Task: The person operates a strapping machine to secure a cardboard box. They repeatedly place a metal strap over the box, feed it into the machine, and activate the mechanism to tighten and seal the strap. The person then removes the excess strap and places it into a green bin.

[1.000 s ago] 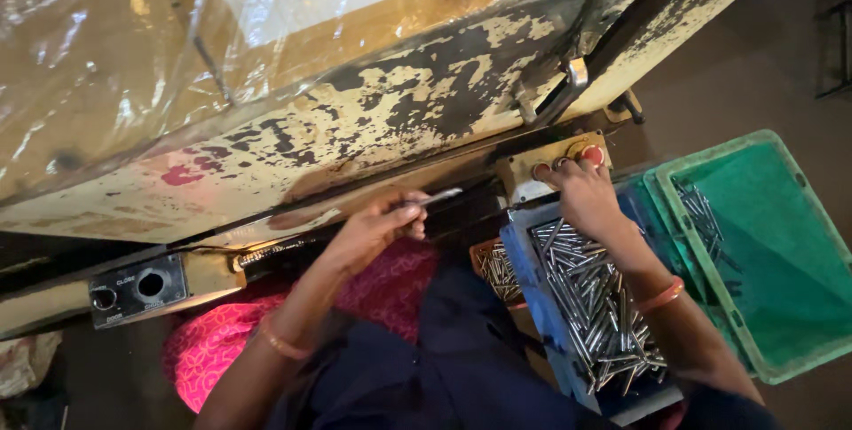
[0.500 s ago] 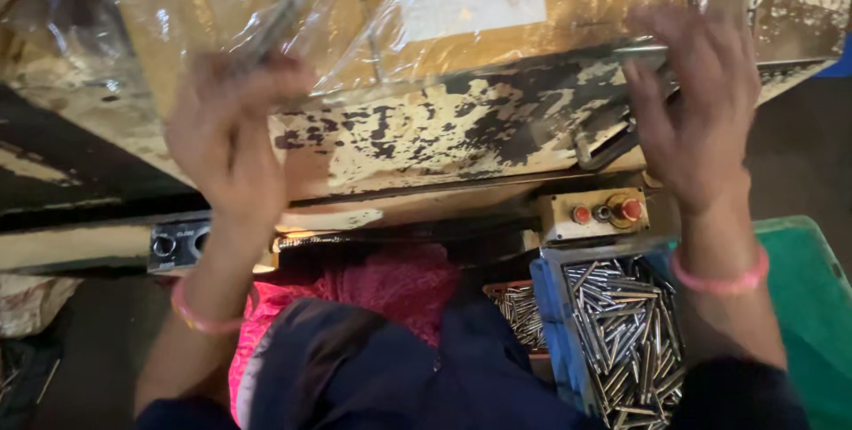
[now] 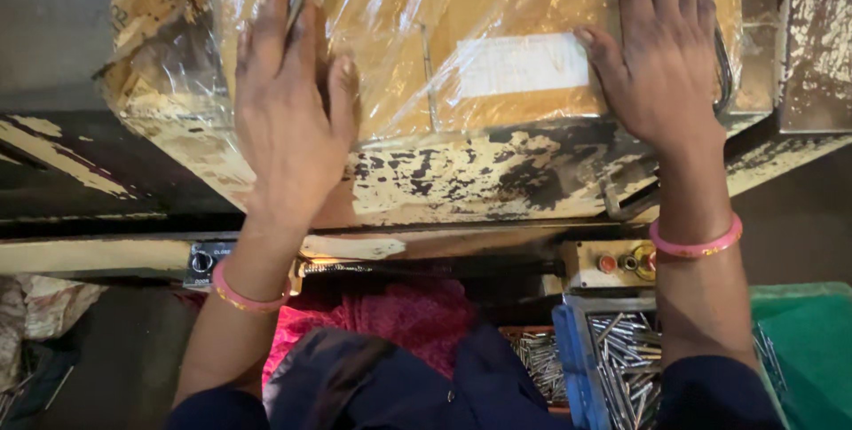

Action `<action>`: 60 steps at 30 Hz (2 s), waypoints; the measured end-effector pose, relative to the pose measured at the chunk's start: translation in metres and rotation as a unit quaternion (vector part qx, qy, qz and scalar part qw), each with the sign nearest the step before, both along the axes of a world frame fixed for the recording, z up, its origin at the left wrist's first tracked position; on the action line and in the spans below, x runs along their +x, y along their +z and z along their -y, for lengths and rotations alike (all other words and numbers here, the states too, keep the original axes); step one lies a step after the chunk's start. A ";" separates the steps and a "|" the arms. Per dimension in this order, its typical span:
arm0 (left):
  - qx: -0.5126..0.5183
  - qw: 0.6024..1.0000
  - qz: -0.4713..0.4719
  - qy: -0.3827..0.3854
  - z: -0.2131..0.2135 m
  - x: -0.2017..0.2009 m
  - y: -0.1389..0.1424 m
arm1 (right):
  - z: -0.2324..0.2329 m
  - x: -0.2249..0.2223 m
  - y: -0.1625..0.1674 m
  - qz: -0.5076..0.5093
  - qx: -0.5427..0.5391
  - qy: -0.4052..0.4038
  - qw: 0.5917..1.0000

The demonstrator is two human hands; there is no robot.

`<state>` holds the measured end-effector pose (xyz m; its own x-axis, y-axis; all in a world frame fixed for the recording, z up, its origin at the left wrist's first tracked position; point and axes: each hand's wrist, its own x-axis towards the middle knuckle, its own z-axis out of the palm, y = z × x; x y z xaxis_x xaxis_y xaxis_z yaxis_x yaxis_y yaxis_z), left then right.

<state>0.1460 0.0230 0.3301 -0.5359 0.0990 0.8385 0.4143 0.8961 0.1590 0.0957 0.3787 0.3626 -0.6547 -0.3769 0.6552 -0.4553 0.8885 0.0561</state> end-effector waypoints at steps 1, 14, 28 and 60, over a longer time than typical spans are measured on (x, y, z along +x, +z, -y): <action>-0.011 1.000 0.002 0.007 0.000 -0.001 0.000 | 0.000 -0.001 0.000 0.005 -0.006 -0.002 1.000; -0.016 0.999 0.004 0.040 -0.009 0.000 0.008 | 0.006 -0.009 -0.003 -0.006 -0.036 -0.002 0.999; 0.019 0.999 0.034 -0.012 0.010 -0.013 0.037 | 0.008 -0.016 -0.003 -0.036 -0.039 -0.015 0.998; -0.087 0.993 0.077 0.018 -0.020 -0.033 0.032 | 0.015 -0.016 0.003 -0.032 -0.043 -0.024 0.998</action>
<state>0.1132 0.0429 0.3624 -0.6618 0.2146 0.7183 0.3652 0.9291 0.0588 0.0795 0.3633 0.3656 -0.6265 -0.2865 0.7248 -0.4100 0.9121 0.0061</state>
